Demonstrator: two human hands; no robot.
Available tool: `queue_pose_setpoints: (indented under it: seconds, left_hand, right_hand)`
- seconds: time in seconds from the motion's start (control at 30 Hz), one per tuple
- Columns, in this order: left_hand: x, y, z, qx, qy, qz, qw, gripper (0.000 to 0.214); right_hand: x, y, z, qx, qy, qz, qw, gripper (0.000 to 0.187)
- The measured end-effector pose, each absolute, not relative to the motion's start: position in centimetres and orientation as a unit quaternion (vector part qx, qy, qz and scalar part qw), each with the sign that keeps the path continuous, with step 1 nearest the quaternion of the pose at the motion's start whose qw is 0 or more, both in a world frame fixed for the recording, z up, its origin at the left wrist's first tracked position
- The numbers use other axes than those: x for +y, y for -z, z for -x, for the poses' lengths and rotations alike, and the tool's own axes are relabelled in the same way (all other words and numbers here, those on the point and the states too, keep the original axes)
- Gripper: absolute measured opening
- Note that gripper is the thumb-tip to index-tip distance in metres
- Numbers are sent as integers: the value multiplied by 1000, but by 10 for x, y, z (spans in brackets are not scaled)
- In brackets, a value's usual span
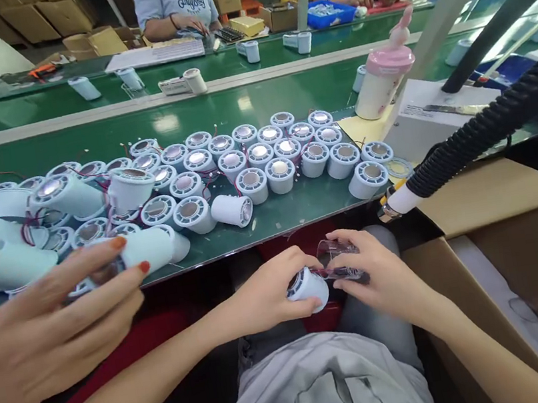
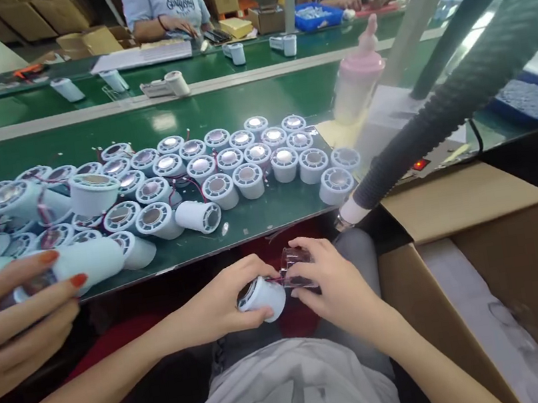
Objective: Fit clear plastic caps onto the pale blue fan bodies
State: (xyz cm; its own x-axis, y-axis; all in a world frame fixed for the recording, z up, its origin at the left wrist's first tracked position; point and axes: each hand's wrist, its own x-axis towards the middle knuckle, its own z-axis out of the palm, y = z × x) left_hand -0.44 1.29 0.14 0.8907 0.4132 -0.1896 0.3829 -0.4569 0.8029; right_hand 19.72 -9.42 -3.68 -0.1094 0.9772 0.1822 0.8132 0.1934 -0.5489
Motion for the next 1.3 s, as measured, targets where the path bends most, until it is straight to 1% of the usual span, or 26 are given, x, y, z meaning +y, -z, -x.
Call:
queue_pose_setpoints:
  seconds: [0.03, 0.1, 0.17, 0.23, 0.3, 0.4, 0.47, 0.5, 0.53, 0.6, 0.63, 0.67, 0.8, 0.93, 0.97, 1.0, 1.03, 1.1, 1.13, 1.17, 1.23, 1.3]
  left_hand:
    - [12, 0, 4, 241, -28, -854, 460, 41]
    - [11, 3, 3, 255, -47, -853, 453, 44]
    - [11, 7, 1, 253, -51, -852, 456, 43]
    - [10, 11, -2, 227, -38, -858, 459, 38]
    - [9, 13, -4, 191, -17, -869, 456, 32]
    - [8, 16, -5, 174, -15, -883, 435, 27]
    - [8, 19, -3, 192, -50, -879, 433, 28]
    - [8, 21, -2, 203, -74, -872, 438, 34]
    - [8, 23, -1, 213, -99, -864, 446, 44]
    - [10, 31, 1, 224, -146, -846, 461, 68]
    - [10, 35, 1, 226, -164, -840, 466, 75]
    - [11, 40, 1, 223, -178, -836, 469, 78]
    - [11, 53, -1, 184, -186, -824, 503, 73]
    - [7, 51, -2, 190, -128, -732, 641, 72]
    - [5, 49, -2, 203, -121, -700, 674, 71]
    - [3, 47, -2, 215, -120, -668, 702, 69]
    - [1, 45, -2, 225, -123, -636, 728, 67]
    - [-1, 41, 0, 242, -123, -578, 770, 65]
    - [-2, 39, 1, 249, -115, -559, 782, 65]
    - [-3, 37, 2, 255, -107, -552, 787, 67]
    - [-3, 32, 4, 254, -92, -572, 775, 72]
    - [-2, 27, 6, 238, -95, -609, 751, 75]
  right_hand:
    - [-98, 35, -200, -719, -161, 625, 257, 20]
    - [-105, 31, -204, -717, -140, 641, 235, 32]
    - [-109, 26, -204, -728, -108, 644, 209, 44]
    - [-110, 23, -203, -744, -77, 634, 195, 50]
    - [-109, 23, -203, -759, -64, 621, 185, 45]
    - [-107, 26, -205, -769, -122, 599, 189, 22]
    - [-107, 27, -206, -748, -199, 595, 217, 10]
    - [-107, 27, -206, -730, -238, 595, 238, 6]
    - [-108, 26, -205, -710, -273, 595, 262, 6]
    - [-108, 24, -203, -669, -321, 593, 314, 14]
    - [-109, 23, -201, -647, -334, 594, 341, 18]
    - [-108, 23, -200, -622, -344, 599, 370, 22]
    - [-106, 28, -197, -496, -397, 615, 466, 28]
    - [-104, 36, -202, -400, -470, 584, 527, 31]
    - [-105, 36, -204, -409, -477, 572, 528, 27]
    - [-106, 36, -205, -440, -471, 564, 516, 19]
    - [-108, 36, -205, -488, -450, 561, 494, 16]
    - [-114, 36, -204, -589, -372, 566, 441, 31]
    - [-117, 36, -203, -624, -333, 570, 420, 36]
    - [-120, 36, -202, -644, -304, 572, 408, 36]
    - [-124, 36, -201, -652, -297, 565, 410, 34]
    - [-127, 35, -200, -631, -339, 556, 422, 39]
